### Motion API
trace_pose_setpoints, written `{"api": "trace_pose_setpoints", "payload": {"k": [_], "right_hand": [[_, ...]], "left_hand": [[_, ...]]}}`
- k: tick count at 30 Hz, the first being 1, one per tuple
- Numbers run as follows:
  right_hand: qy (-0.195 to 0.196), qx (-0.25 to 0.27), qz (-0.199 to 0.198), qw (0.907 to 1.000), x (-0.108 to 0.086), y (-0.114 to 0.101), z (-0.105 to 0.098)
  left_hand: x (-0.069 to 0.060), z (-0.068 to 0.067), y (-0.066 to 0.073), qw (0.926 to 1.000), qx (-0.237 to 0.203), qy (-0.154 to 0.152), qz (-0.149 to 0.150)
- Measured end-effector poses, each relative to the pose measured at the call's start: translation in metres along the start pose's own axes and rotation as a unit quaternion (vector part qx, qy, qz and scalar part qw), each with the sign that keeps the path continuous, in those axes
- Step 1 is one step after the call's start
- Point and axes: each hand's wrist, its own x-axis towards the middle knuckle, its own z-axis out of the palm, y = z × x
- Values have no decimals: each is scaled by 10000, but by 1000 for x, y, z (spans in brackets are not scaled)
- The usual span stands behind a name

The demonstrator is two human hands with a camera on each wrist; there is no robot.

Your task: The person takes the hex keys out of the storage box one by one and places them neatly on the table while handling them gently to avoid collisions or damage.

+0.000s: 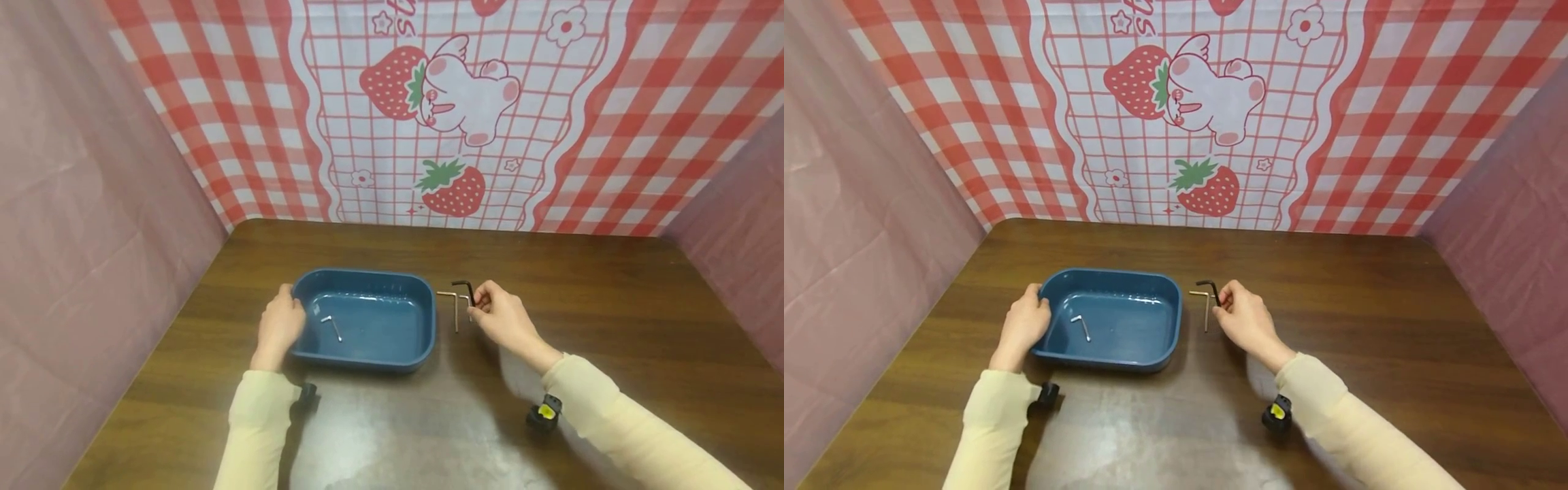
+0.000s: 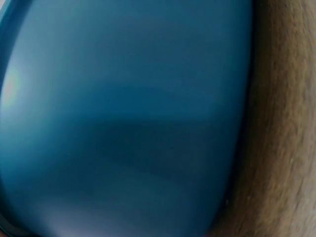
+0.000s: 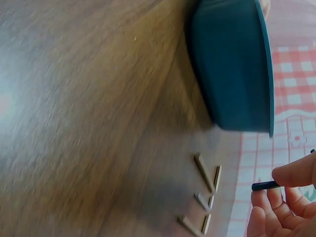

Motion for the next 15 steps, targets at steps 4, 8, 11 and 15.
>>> {"api": "trace_pose_setpoints", "payload": {"k": [4, 8, 11, 15], "right_hand": [[75, -132, 84, 9998, 0, 10, -9], [165, -327, 155, 9992, 0, 20, -18], [159, -446, 298, 9984, -2, 29, -23], [85, -579, 398, 9975, -4, 38, -28]], "left_hand": [[-1, 0, 0, 10000, 5, -5, 14], [0, 0, 0, 10000, -2, 17, -1], [0, 0, 0, 10000, -4, 7, 9], [1, 1, 1, 10000, -1, 9, 15]]}}
